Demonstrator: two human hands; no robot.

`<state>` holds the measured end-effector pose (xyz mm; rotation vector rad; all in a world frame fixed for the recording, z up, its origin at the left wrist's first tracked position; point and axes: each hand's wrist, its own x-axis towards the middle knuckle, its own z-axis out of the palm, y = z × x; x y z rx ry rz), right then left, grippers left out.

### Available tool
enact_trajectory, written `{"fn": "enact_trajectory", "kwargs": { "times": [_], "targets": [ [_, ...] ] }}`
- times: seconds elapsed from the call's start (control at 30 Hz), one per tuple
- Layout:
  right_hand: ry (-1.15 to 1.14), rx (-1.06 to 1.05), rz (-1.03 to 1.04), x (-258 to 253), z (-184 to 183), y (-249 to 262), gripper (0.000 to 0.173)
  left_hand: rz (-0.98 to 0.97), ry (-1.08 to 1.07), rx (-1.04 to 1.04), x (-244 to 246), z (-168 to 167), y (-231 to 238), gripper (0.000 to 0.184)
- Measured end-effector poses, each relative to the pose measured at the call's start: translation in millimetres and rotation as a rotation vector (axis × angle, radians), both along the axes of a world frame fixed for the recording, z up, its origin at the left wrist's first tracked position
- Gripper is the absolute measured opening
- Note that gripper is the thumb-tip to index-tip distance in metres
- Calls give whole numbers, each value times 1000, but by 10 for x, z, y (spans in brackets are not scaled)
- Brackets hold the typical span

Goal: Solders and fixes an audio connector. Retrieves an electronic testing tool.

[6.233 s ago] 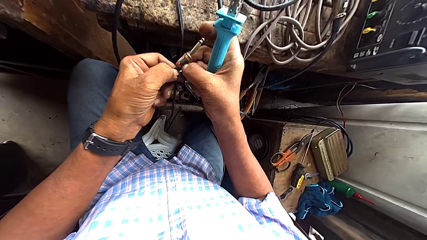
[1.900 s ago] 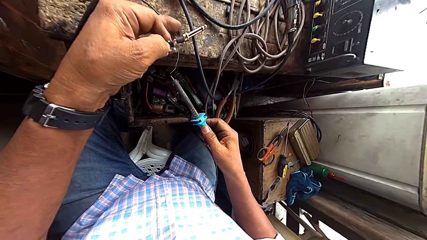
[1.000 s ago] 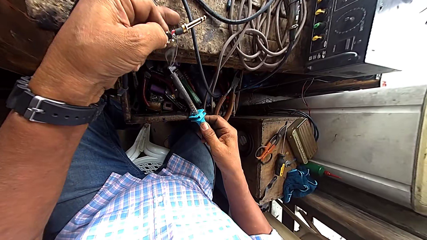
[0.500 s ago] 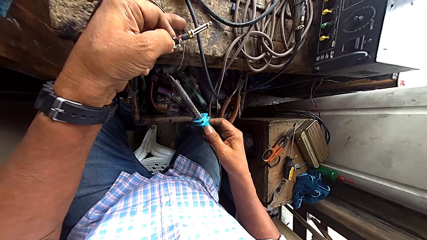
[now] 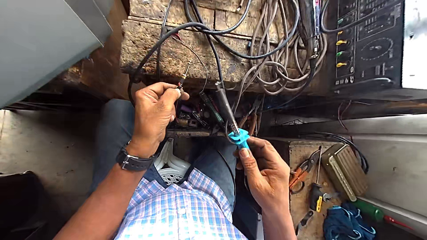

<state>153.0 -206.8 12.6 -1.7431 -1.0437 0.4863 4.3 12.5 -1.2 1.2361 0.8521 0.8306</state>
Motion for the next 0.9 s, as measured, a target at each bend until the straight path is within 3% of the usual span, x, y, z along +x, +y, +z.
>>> {"fn": "enact_trajectory", "kwargs": {
  "times": [0.27, 0.7, 0.9],
  "targets": [
    [-400, -19, -38, 113, 40, 249, 26, 83, -158, -213, 188, -130, 158, 19],
    [-535, -35, -25, 82, 213, 456, 25, 170, -167, -271, 284, -31, 128, 24],
    [-514, -25, -48, 52, 174, 495, 24, 65, -79, -205, 163, 11, 10, 24]
  ]
}}
